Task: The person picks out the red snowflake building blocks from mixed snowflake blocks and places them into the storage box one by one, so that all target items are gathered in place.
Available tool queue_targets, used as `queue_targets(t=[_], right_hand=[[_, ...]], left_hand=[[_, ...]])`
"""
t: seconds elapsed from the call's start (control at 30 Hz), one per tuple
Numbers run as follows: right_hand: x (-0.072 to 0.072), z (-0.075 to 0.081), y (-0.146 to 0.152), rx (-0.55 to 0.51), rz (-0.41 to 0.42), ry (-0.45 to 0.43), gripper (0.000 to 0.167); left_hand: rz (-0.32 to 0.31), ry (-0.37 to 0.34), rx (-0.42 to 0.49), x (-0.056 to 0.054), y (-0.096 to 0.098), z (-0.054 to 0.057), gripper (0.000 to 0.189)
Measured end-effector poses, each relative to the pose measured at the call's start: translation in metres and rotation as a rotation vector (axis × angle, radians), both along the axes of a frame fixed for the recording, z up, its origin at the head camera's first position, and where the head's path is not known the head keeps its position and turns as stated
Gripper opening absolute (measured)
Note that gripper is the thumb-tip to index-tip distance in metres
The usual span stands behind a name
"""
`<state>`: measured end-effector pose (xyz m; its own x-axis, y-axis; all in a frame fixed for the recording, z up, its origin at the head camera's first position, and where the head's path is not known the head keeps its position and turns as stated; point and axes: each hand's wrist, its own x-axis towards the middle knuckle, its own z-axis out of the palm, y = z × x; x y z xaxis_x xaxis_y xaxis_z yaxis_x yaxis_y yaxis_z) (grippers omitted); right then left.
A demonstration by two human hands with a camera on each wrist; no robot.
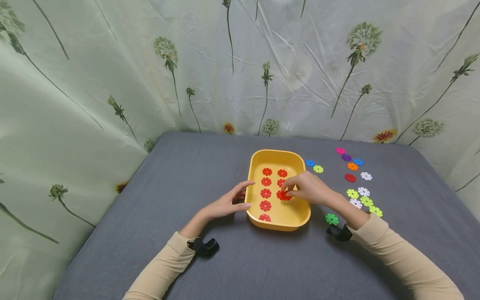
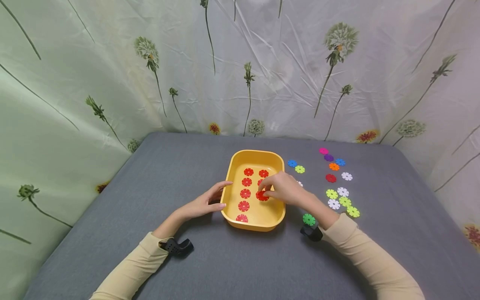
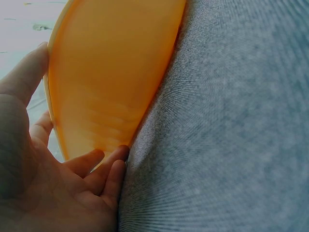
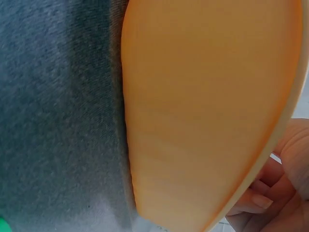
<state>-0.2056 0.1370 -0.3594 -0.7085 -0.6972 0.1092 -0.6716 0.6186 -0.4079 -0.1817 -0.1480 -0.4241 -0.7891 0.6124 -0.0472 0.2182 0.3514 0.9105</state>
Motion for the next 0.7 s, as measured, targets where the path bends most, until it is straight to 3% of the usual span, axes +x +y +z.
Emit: queue_targets(t=[0.23, 0.37, 0.7], right_hand=[[0.003, -0.002, -0.007, 0.039, 0.068, 0.040, 0.011], [0.002, -0.005, -0.010, 0.069, 0.094, 0.019, 0.011], [0.003, -0.008, -0.015, 0.128, 0.095, -0.015, 0.008]], left_hand=[[0.002, -0.001, -0.002, -0.001, 0.000, 0.000, 0.066], [0.004, -0.001, -0.002, -0.001, 0.000, 0.000, 0.066], [0.006, -0.011, -0.006, -0.002, 0.000, -0.002, 0.065]])
